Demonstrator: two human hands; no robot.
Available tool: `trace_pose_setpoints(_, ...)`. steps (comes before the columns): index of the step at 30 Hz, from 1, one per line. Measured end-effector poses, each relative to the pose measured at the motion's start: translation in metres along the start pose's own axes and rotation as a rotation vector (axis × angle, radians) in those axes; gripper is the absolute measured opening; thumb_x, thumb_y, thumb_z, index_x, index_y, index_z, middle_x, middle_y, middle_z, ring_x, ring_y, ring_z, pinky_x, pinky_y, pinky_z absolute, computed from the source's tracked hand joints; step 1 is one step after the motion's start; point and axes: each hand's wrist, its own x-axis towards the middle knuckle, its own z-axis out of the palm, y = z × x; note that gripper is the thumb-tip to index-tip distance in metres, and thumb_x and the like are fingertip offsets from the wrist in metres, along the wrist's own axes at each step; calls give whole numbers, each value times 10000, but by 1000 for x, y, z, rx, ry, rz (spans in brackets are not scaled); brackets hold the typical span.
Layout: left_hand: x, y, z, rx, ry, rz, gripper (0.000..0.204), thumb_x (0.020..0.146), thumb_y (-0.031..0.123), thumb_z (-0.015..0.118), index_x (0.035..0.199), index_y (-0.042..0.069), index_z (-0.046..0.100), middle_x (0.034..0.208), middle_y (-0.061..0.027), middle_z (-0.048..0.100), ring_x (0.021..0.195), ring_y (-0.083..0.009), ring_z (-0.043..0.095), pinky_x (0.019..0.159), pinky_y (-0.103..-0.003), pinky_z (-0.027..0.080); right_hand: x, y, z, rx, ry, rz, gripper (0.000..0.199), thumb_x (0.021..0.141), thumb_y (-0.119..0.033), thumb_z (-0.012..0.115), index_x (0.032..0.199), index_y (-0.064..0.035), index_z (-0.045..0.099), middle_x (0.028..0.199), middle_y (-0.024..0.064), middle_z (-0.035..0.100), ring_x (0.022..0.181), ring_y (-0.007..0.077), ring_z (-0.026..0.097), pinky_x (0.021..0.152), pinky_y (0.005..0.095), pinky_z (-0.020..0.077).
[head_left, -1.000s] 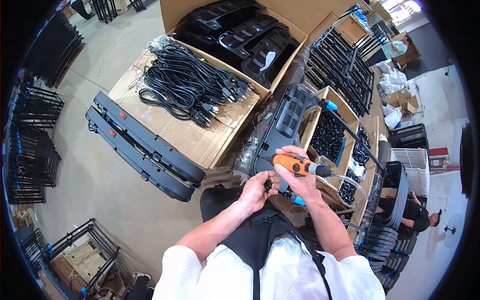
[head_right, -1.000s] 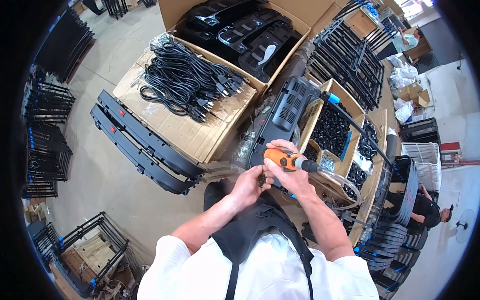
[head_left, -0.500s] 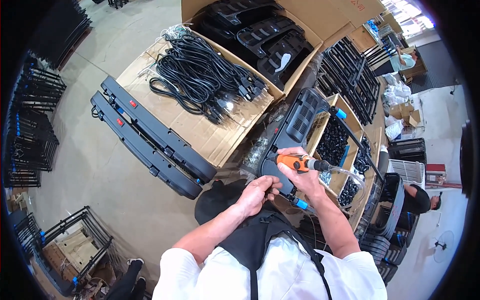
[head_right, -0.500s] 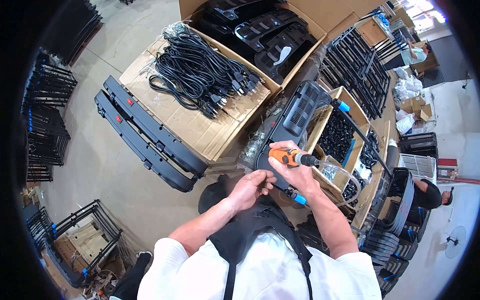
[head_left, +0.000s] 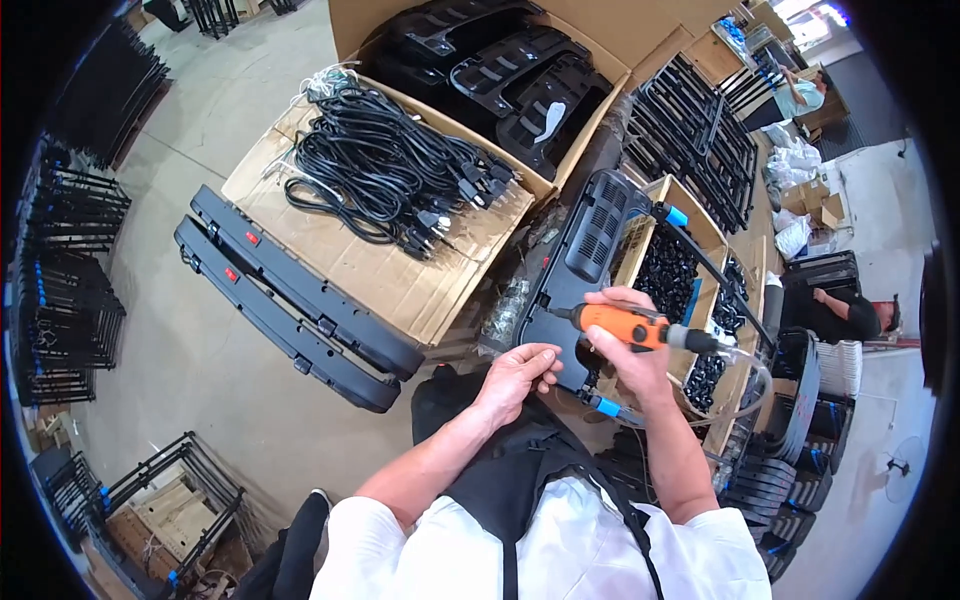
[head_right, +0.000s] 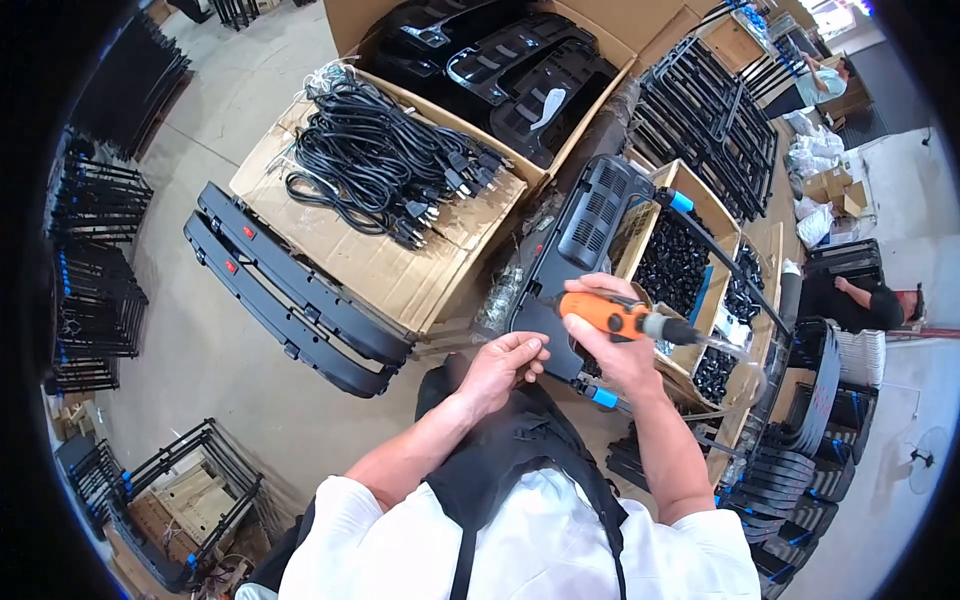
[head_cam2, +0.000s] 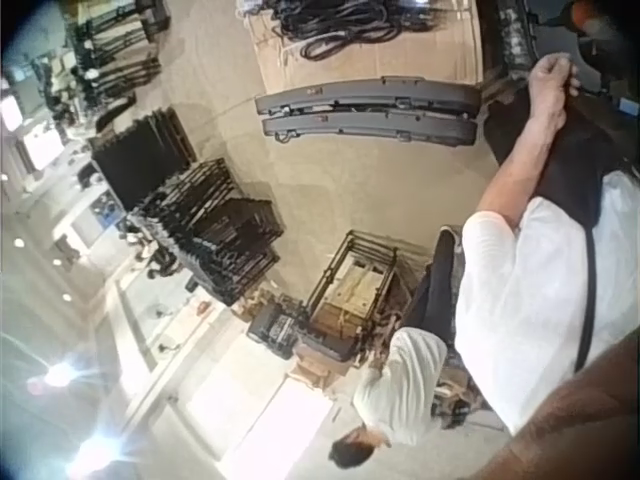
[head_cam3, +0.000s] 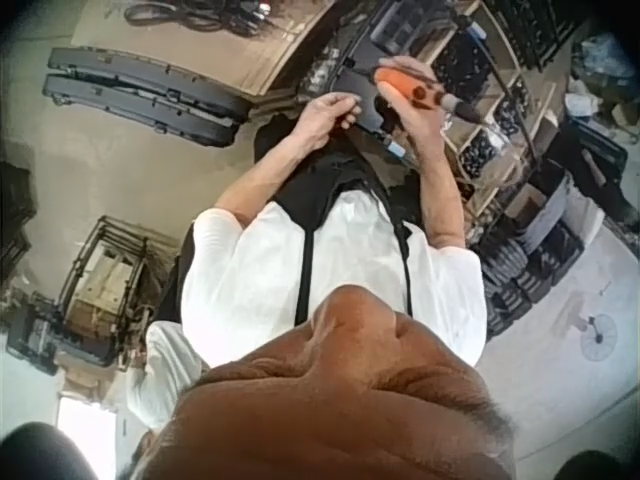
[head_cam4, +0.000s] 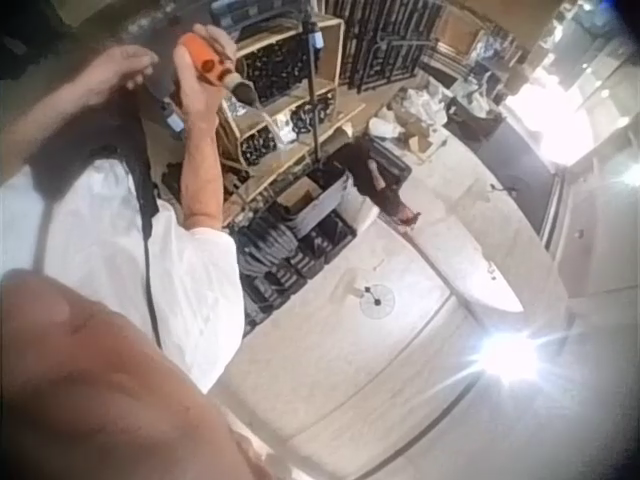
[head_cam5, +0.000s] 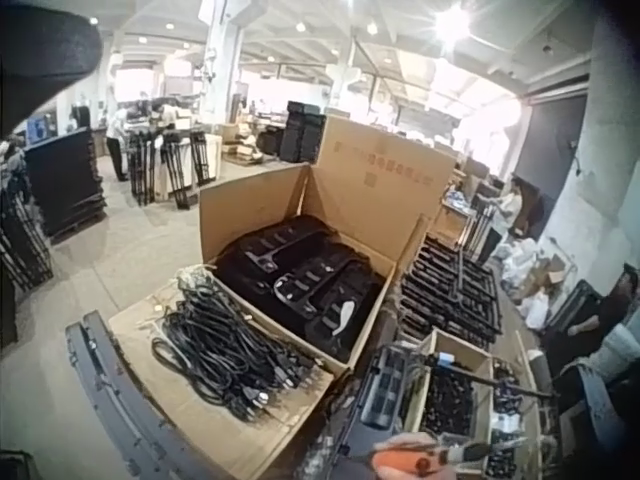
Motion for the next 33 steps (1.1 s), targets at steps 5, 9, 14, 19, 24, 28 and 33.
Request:
trace_pose_setpoints(5,22,3,33,-43,19,-16,264,1077,187,672,1291,38,711,957,-6,704,814,-83,636,743,-235,532,2,-1,-49,67,11,-96,509,900,31,788,1357,-8,567,1290,170,717,1171,227,698,1045,384,566)
trace_pose_setpoints(9,59,-7,54,3,-3,62,281,1089,251,659,1254,33,723,882,23,649,760,-84,588,687,-239,505,6,1,-90,108,41,-85,517,889,13,799,1350,-5,565,1278,187,721,1189,251,694,1068,408,554)
trace_pose_setpoints(14,118,-11,95,-225,115,3,314,1099,380,632,1114,74,699,833,49,603,709,-86,543,608,-244,437,25,14,-146,135,31,-115,513,872,-12,780,1337,-27,563,1263,198,720,1209,297,693,1093,468,541)
trace_pose_setpoints(19,180,-8,133,-427,90,6,301,1125,362,580,1177,75,654,851,26,586,701,-116,528,602,-259,432,55,31,-189,171,48,-77,517,864,-18,794,1331,-29,571,1272,198,720,1212,287,691,1080,457,551)
trace_pose_setpoints(24,217,-2,155,-480,59,-24,307,1122,358,577,1195,67,639,841,11,583,698,-126,532,596,-265,445,79,48,-219,171,49,-78,498,878,-22,807,1327,-23,589,1278,163,715,1200,247,688,1064,409,554)
trace_pose_setpoints(28,241,4,163,-447,43,-85,271,1119,365,584,1172,106,642,809,33,589,695,-116,524,612,-253,420,94,59,-231,133,82,-89,465,894,-50,823,1308,-34,614,1272,118,707,1184,212,680,1050,382,548)
trace_pose_setpoints(33,266,5,167,-452,5,-153,296,1117,399,580,1198,124,648,776,48,562,685,-119,506,617,-265,417,111,66,-240,95,104,-101,485,889,-43,821,1322,-39,603,1282,122,703,1197,216,681,1061,386,548)
